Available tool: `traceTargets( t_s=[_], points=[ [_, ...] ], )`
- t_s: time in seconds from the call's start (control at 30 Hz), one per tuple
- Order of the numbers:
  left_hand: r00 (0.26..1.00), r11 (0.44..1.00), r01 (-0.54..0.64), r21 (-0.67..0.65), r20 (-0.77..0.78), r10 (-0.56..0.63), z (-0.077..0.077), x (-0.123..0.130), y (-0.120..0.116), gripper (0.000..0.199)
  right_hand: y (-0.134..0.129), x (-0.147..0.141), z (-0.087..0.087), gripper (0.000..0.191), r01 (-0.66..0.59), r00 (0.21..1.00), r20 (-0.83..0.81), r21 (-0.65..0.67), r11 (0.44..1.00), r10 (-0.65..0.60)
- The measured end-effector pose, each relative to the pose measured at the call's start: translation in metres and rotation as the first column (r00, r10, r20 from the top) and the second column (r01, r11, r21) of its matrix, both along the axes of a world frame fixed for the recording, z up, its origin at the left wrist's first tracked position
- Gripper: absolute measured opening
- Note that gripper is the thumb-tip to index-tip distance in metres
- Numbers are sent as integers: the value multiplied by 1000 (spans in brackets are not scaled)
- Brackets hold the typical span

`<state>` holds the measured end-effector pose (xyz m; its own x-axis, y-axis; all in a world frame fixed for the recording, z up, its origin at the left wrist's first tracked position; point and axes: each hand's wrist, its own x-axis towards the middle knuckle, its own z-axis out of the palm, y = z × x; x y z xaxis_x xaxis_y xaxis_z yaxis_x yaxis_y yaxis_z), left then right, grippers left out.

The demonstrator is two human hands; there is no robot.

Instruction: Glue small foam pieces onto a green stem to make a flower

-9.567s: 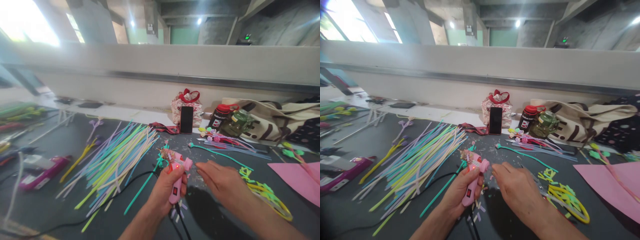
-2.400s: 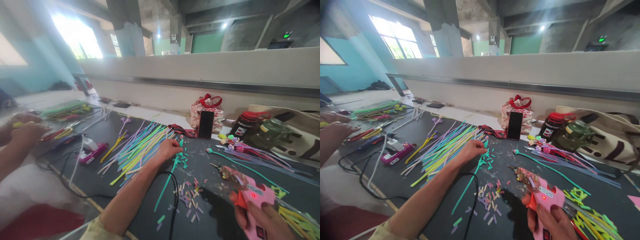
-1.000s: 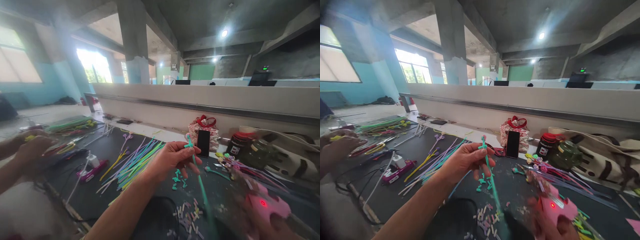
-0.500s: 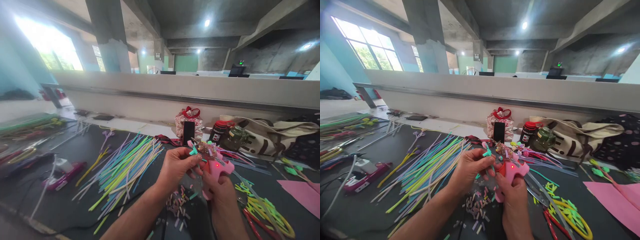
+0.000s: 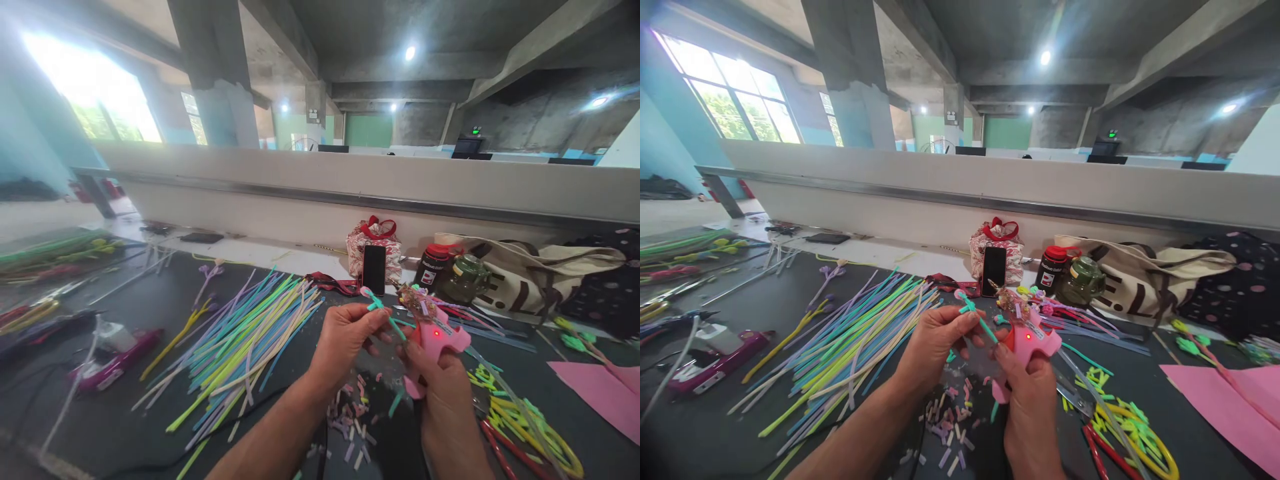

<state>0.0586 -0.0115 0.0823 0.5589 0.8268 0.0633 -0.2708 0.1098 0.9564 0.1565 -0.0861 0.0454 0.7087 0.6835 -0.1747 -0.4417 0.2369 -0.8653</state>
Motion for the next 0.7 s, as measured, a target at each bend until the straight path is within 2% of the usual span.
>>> traceTargets(
  t_s=[0.17,0.27,0.33,0.43,0.5,0.6,0.63,0.7],
  points=[
    [999,999,6,-52,45,-4,-4,-5,6,27,0,7,8,34,41,999,24,-9,999,-41],
    [998,995,33,-95,63,-27,-7,-8,10,28,0,11,15,31,139,988,75,-6,990,-138],
    [1000,997,26,-77,5,-26,-9,-9,13,26,0,15,20,27,177,975,132,27,984,-179],
    [988,999,40,-10,-151,-41,-17,-9,19,17,1,20,24,26,157,970,178,73,985,-168],
    [966,997,73,34,-252,-62,-24,-9,24,22,1,23,24,24,136,972,181,75,988,-147],
    [915,974,119,191,-402,-33,-34,-11,33,32,0,26,23,23,108,975,187,60,992,-117],
    [895,944,146,296,-446,1,-37,-13,36,35,0,27,22,22,102,975,193,63,993,-113],
    [880,825,194,531,-465,92,-39,-15,42,39,-1,28,21,19,90,971,214,72,993,-103]
  ],
)
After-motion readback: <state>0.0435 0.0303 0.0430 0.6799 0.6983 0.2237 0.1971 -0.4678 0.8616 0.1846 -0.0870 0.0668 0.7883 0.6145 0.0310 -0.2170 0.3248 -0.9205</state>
